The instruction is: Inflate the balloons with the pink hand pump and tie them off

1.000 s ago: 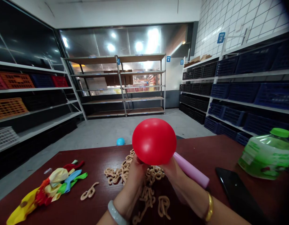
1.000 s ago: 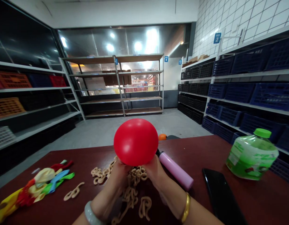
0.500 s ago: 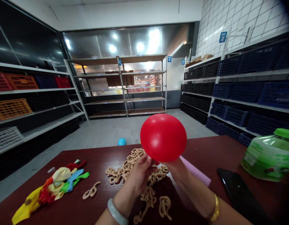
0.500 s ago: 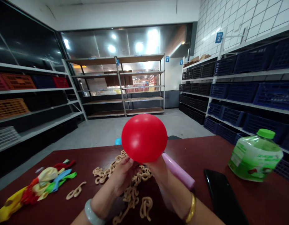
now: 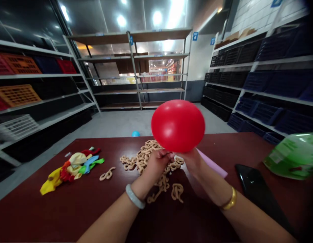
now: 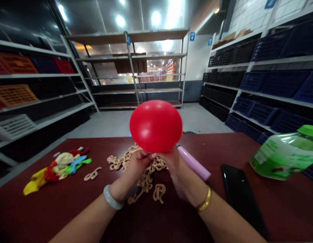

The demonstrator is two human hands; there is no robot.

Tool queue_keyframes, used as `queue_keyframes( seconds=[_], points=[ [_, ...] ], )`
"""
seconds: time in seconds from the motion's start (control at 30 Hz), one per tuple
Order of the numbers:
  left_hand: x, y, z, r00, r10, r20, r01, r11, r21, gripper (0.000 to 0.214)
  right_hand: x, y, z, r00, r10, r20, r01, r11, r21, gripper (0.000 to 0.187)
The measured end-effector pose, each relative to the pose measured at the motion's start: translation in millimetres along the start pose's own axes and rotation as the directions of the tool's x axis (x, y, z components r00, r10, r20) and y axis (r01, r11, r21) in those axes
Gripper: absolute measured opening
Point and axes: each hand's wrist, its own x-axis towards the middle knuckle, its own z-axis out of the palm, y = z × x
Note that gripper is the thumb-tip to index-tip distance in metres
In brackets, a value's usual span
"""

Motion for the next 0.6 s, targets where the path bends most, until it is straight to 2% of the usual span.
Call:
queue_keyframes(
  seconds=[0.13, 0.23, 0.3, 0.47, 0.6],
  points=[
    [-3.9, 11.4, -1.6, 0.998, -0.031, 0.06, 0.038, 0.992, -0.122, 0.033, -2.9, 0.6, -6.9, 0.996, 0.084, 0.026, -0.088, 0.973, 0.213, 0.022],
    [-7.3, 13.9, -1.6, 0.986, -0.113, 0.119, 0.14, 0.958, -0.25, 0.033, -2.7, -0.7, -8.7, 0.992, 0.11, 0.054, -0.12, 0.959, 0.256, 0.019],
    [-8.4, 12.6, -1.4, 0.981, -0.131, 0.146, 0.166, 0.951, -0.262, 0.033, -2.7, -1.6, -7.9, 0.987, 0.132, 0.09, -0.152, 0.95, 0.274, 0.019],
    [-6.7, 15.1, -3.0, 0.997, -0.002, 0.074, 0.01, 0.994, -0.107, 0.03, -3.5, -0.5, -0.5, 0.971, 0.166, 0.169, -0.216, 0.914, 0.343, 0.02],
    [-0.1, 20.9, -13.5, 0.992, 0.114, 0.054, -0.111, 0.993, -0.046, 0.027, 1.1, -1.4, 11.4, 0.958, 0.189, 0.216, -0.259, 0.895, 0.363, 0.016]
  ],
)
